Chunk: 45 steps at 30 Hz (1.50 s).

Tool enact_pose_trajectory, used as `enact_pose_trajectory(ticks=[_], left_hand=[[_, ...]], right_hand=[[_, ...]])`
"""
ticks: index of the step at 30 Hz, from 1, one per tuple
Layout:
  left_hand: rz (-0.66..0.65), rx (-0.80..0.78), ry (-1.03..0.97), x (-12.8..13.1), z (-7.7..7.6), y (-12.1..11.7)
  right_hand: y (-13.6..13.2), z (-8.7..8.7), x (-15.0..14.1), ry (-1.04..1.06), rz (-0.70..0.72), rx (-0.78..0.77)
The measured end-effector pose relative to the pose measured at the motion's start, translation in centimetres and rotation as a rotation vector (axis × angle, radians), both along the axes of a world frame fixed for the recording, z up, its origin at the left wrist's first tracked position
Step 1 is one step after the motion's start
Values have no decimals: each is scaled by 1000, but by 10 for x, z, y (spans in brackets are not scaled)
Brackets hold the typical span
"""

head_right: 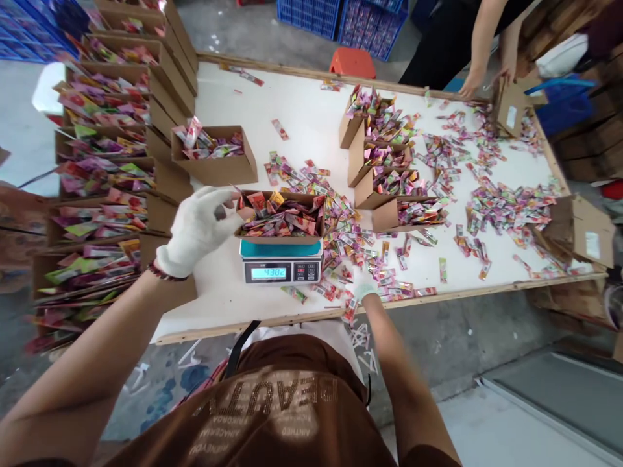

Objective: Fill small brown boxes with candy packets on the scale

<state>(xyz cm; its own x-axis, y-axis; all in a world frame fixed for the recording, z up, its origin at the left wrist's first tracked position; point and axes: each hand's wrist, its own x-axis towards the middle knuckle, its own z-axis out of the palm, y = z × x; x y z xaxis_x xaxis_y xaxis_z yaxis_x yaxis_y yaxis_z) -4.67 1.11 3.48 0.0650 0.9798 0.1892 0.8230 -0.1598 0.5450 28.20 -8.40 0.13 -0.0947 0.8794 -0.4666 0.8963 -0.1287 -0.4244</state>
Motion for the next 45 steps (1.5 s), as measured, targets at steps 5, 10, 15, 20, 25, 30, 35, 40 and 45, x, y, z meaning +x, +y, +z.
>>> enact_pose_trajectory(ticks=[5, 10, 15, 20, 25, 30, 35, 40, 45], left_hand=[[-32, -254, 409, 41, 17, 16], [-82, -349, 517, 51, 8, 29], [-100, -231, 439, 34, 10, 31], [-201, 80, 148, 23, 56, 28], [-374, 144, -207, 68, 106, 20], [-583, 100, -397, 124, 96, 22], [-462, 68, -363, 100, 69, 25], [-211, -18, -326, 35, 45, 8], [18, -159, -374, -27, -1, -31]], right_hand=[[60, 40, -12, 60, 63, 235], [113, 52, -86, 142, 173, 394], [134, 57, -141, 175, 291, 438], [139, 78, -135, 157, 308, 514], [98, 142, -75, -17, 258, 656], [53, 190, -20, -352, 177, 840], [76, 130, -26, -89, 163, 742], [107, 54, -73, 67, 171, 412], [112, 44, -87, 82, 201, 361]])
